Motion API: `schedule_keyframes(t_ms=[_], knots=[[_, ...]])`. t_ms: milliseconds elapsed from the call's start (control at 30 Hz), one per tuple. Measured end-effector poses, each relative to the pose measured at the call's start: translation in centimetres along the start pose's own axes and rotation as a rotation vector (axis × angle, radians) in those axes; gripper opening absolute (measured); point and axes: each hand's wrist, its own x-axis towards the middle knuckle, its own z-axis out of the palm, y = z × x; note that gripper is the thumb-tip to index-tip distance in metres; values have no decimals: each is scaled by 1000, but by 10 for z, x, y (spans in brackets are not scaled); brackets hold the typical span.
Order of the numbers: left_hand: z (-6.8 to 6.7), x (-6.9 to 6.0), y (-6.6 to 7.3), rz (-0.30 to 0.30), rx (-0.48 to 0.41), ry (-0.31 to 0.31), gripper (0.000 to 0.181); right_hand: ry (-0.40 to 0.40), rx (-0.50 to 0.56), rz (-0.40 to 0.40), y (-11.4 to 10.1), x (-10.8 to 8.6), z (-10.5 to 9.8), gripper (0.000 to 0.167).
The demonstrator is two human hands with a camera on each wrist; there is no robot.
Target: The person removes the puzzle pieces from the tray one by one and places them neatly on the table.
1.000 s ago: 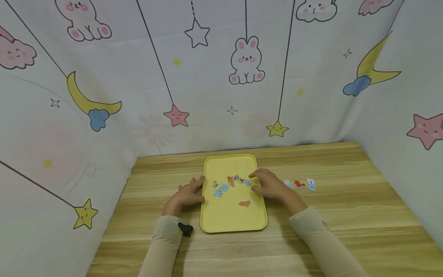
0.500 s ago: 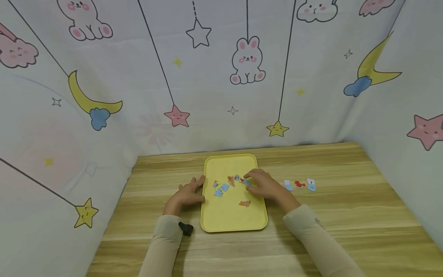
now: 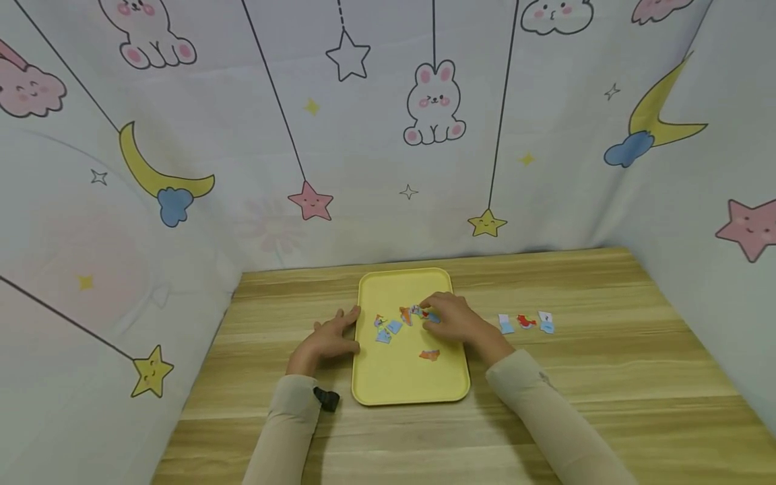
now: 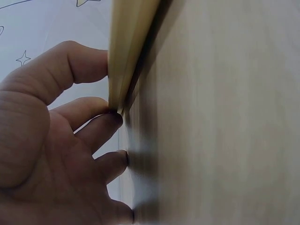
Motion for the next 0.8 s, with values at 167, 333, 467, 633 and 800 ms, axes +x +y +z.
schedule_keyframes(t_ms=[167, 333, 467, 633, 800], knots=[[-1, 0, 1, -2, -6, 1, 98, -5, 13, 15, -1, 4, 2, 37], [0, 0, -1, -7, -2, -2, 98, -20, -14, 21, 2, 8, 5, 35], [0, 0, -1, -5, 2, 2, 99, -23, -45, 16, 0, 10, 5, 30], [1, 0, -1, -8, -2, -2, 100, -21, -72, 7, 1, 13, 6, 24], [0, 0, 0, -5, 2, 0, 100, -16, -92, -1, 2, 16, 9, 18]])
